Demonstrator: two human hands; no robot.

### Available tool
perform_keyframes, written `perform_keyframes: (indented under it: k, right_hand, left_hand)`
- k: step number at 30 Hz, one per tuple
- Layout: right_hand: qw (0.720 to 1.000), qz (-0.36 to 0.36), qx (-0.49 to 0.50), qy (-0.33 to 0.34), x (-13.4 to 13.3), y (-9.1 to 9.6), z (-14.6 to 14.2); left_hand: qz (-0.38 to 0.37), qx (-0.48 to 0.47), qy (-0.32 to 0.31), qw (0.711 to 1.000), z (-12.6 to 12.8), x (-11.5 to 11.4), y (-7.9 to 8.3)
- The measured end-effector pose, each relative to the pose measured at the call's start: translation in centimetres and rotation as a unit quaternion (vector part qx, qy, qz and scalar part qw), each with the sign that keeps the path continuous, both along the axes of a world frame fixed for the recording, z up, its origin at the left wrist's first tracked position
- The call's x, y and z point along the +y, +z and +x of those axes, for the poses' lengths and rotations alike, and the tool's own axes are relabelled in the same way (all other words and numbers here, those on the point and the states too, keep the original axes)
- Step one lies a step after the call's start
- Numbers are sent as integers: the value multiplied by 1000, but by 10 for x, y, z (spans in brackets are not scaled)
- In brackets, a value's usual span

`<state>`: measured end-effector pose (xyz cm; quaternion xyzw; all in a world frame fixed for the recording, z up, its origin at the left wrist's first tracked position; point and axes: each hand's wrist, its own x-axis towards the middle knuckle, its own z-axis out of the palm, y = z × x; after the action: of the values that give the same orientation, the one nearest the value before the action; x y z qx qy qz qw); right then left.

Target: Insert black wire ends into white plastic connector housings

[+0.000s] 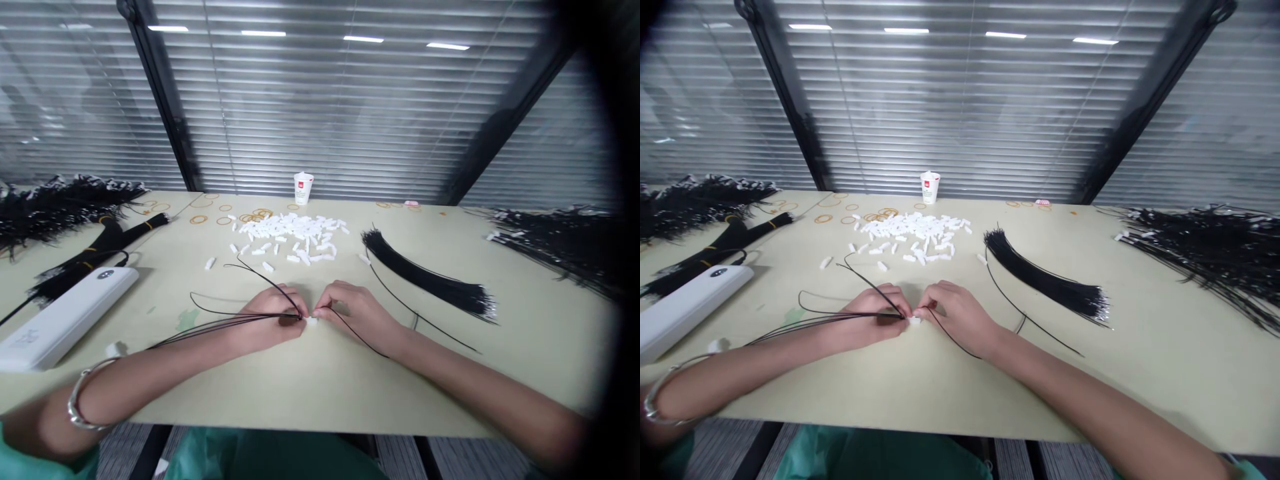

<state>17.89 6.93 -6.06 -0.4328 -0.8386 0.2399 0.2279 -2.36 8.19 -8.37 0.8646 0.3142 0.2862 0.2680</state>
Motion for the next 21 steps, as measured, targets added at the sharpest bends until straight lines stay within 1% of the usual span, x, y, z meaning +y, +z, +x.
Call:
perform_keyframes:
  k: [10, 14, 18, 21]
  right_hand:
    - [999, 21, -23, 8, -3, -1, -3]
    - [999, 15, -31, 7, -4, -1, -4]
    - [999, 1, -35, -3, -4, -5, -2]
    - [999, -8, -32, 11, -2, -6, -3]
  left_hand:
    - [2, 6, -1, 1000, 0, -1, 1]
    - [-3, 9, -1, 1000, -1, -2, 4]
    - [-5, 1, -3, 1000, 0, -1, 2]
    - [-3, -3, -6, 1000, 0, 0, 0]
